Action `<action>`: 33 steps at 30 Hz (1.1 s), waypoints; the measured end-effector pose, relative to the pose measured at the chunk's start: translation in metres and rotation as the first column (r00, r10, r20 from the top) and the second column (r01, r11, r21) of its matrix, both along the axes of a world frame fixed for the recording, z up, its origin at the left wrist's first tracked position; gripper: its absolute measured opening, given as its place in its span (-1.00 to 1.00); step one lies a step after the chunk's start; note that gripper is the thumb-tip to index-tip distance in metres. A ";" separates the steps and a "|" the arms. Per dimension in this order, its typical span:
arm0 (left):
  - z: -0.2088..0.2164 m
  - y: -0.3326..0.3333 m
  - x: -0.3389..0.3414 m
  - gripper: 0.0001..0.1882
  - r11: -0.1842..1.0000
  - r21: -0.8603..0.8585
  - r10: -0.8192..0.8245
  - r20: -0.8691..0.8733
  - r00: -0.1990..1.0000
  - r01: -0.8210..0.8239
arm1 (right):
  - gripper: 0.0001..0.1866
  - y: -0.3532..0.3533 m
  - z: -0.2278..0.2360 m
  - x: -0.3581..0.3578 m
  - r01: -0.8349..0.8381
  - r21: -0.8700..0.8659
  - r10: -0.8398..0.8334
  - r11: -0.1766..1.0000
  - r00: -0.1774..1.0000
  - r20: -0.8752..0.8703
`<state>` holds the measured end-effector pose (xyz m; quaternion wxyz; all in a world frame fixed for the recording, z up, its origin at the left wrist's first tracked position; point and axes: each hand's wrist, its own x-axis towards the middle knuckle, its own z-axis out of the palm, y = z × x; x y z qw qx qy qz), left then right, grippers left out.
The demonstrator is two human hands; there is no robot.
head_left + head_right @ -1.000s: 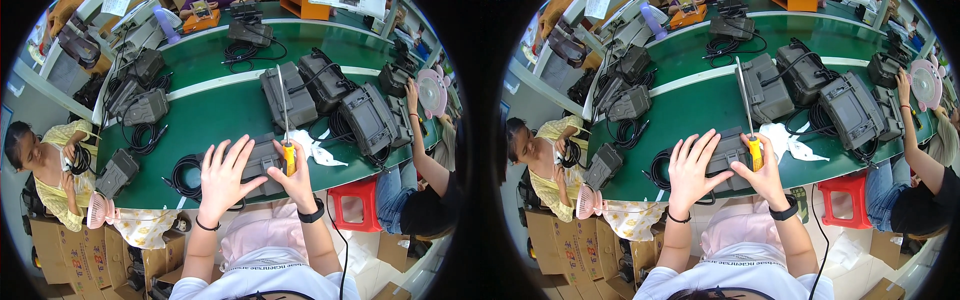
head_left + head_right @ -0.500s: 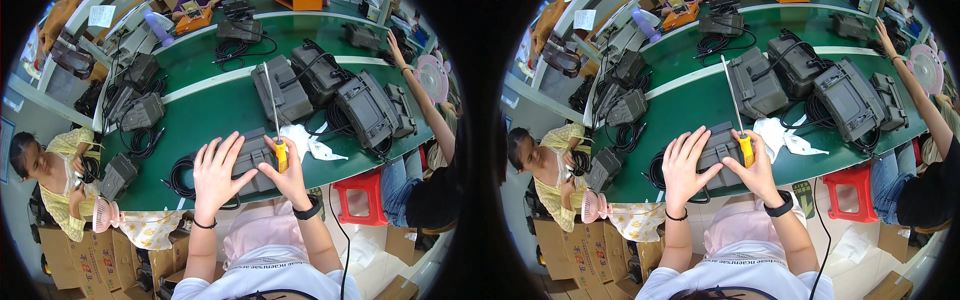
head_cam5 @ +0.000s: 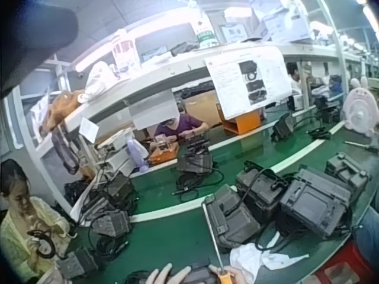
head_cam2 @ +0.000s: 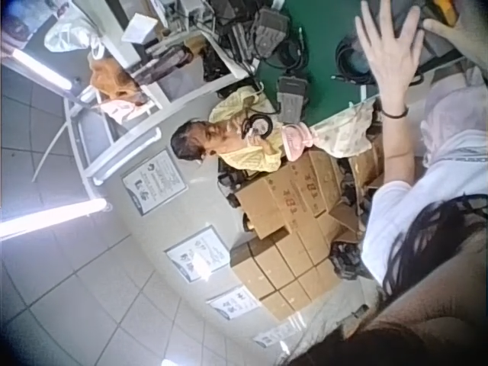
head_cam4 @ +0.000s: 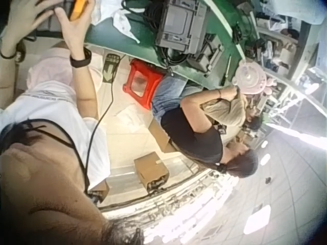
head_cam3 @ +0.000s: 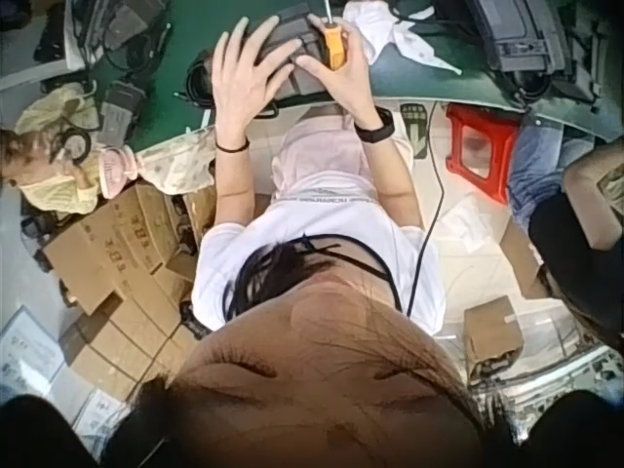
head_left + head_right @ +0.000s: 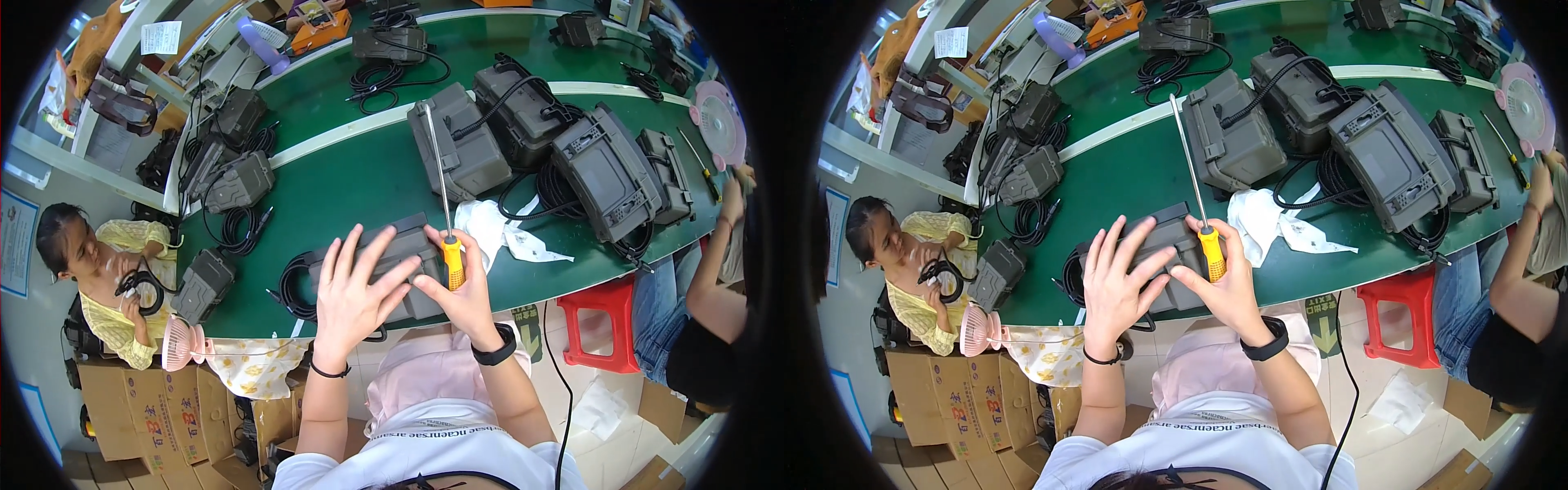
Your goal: Assembling, inspecting, and cleaning solar battery boxes in a workshop setting.
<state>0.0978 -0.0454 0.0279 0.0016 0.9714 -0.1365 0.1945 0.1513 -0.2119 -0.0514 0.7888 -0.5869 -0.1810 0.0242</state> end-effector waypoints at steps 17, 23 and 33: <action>0.040 0.030 0.013 -0.19 0.962 -0.241 0.047 -0.305 0.951 -0.125 | -0.32 -0.008 0.003 0.001 -0.035 -0.039 0.035 0.999 0.999 0.012; 0.030 0.077 0.086 -0.20 0.901 -0.422 -0.385 -0.671 0.634 0.099 | -0.33 -0.017 0.001 0.008 -0.177 -0.016 0.177 0.984 0.984 0.003; 0.008 0.081 0.074 -0.15 0.520 -0.837 -0.623 -0.507 0.596 -0.169 | -0.50 -0.023 0.014 0.002 0.100 -0.176 -0.110 0.979 0.993 -0.048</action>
